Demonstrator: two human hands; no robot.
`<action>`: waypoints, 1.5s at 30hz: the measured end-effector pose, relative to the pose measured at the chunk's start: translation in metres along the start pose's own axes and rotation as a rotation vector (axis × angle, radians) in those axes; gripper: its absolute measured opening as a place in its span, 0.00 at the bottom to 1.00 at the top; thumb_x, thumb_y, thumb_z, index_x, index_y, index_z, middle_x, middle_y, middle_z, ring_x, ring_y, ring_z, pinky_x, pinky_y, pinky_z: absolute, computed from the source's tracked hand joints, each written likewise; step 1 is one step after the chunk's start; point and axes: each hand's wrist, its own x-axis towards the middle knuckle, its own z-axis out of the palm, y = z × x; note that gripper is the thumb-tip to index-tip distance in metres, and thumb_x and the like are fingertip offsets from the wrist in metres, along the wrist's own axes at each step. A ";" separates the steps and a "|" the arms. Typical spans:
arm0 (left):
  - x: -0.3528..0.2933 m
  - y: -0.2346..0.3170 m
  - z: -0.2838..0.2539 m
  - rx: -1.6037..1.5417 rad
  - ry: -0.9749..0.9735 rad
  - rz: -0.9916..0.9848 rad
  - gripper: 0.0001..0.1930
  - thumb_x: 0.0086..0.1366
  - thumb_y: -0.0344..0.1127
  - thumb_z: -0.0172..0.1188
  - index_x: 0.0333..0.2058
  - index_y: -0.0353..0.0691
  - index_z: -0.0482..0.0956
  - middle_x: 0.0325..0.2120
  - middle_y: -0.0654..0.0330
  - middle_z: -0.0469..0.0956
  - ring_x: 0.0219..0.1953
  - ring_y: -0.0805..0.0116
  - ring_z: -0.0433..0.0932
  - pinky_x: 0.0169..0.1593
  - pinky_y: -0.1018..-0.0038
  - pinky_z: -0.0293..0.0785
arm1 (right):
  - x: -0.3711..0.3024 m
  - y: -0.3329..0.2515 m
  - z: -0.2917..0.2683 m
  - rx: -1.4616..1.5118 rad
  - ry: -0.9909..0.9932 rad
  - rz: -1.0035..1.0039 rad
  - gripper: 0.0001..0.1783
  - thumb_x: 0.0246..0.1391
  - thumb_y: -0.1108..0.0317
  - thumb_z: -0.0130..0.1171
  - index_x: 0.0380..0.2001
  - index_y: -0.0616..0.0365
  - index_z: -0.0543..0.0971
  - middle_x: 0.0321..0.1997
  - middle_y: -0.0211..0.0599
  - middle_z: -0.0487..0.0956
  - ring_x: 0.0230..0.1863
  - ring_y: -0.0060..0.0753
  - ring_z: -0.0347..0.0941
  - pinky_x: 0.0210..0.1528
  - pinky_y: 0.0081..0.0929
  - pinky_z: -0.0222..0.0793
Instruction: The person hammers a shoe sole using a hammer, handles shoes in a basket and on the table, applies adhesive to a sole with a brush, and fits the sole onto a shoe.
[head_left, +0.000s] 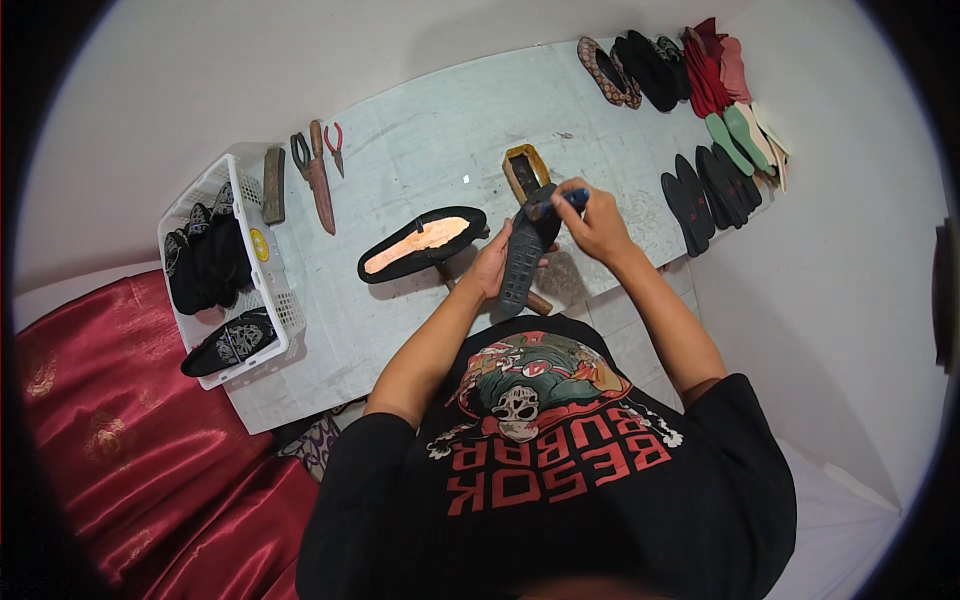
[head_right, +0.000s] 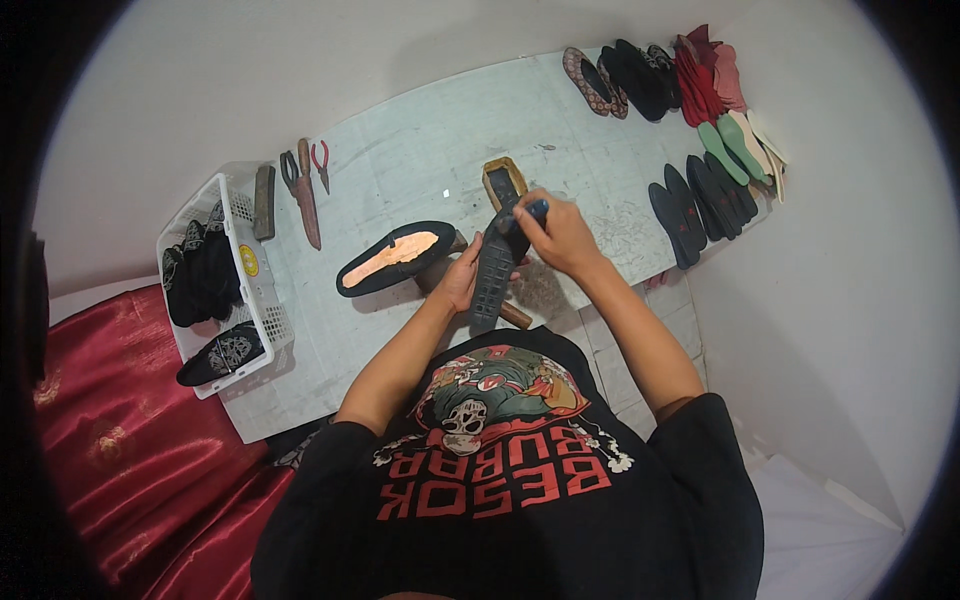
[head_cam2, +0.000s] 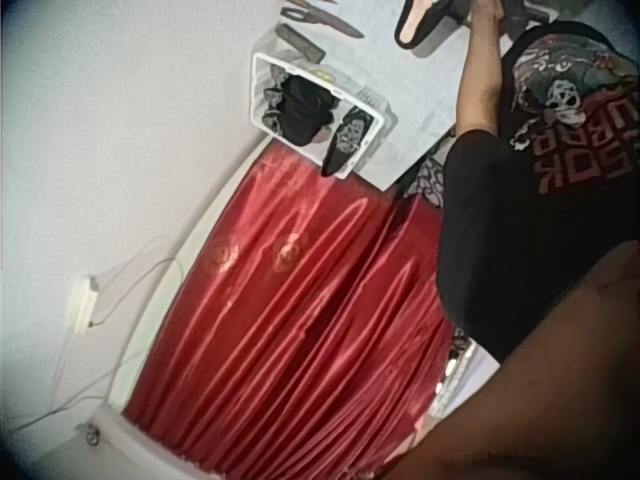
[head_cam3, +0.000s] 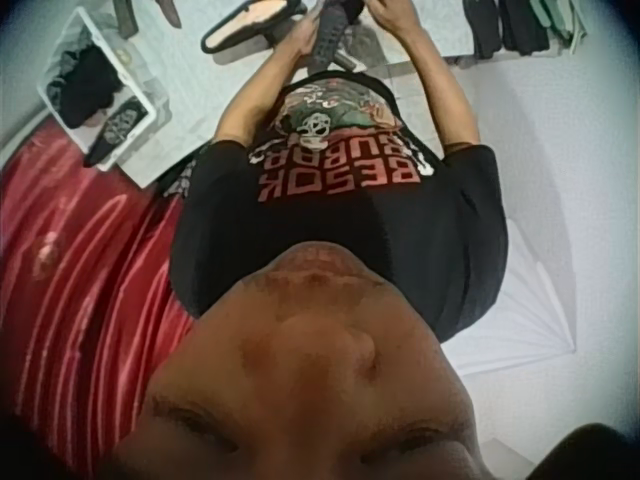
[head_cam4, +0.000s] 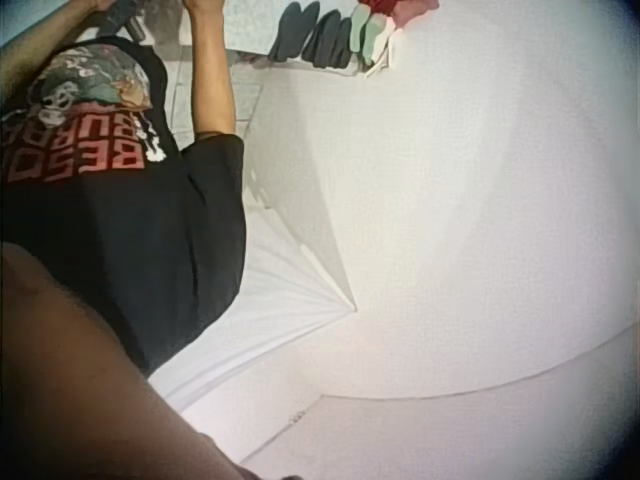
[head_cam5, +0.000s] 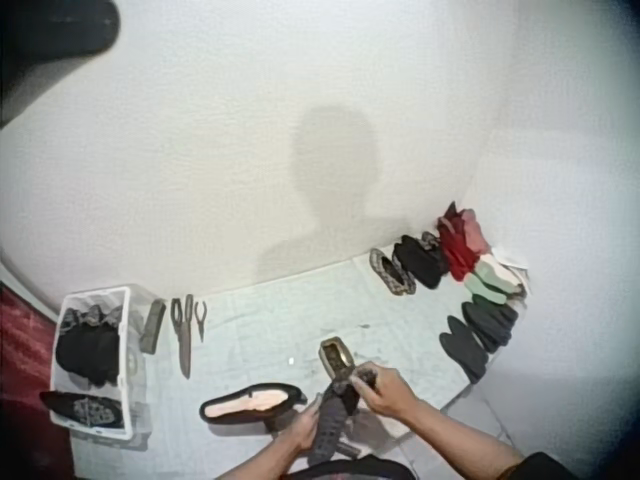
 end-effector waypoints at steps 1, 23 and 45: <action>0.000 0.002 0.008 0.018 0.058 -0.019 0.35 0.78 0.65 0.38 0.68 0.43 0.66 0.56 0.46 0.80 0.51 0.60 0.83 0.52 0.67 0.84 | 0.006 0.004 -0.003 -0.018 0.014 0.013 0.13 0.65 0.62 0.61 0.40 0.64 0.79 0.27 0.54 0.81 0.31 0.56 0.82 0.34 0.41 0.74; 0.008 -0.003 0.024 -0.163 -0.022 0.015 0.30 0.81 0.57 0.37 0.65 0.41 0.72 0.55 0.51 0.81 0.55 0.59 0.82 0.57 0.61 0.81 | -0.022 -0.021 -0.012 -0.099 -0.028 -0.316 0.10 0.63 0.66 0.61 0.41 0.61 0.78 0.32 0.49 0.81 0.33 0.56 0.80 0.36 0.43 0.75; -0.007 0.016 0.058 -0.115 -0.119 0.048 0.29 0.79 0.52 0.36 0.65 0.40 0.72 0.56 0.51 0.81 0.56 0.56 0.81 0.56 0.57 0.82 | -0.018 -0.036 -0.036 -0.021 0.059 -0.259 0.09 0.65 0.65 0.59 0.42 0.60 0.77 0.28 0.49 0.80 0.30 0.52 0.81 0.33 0.39 0.74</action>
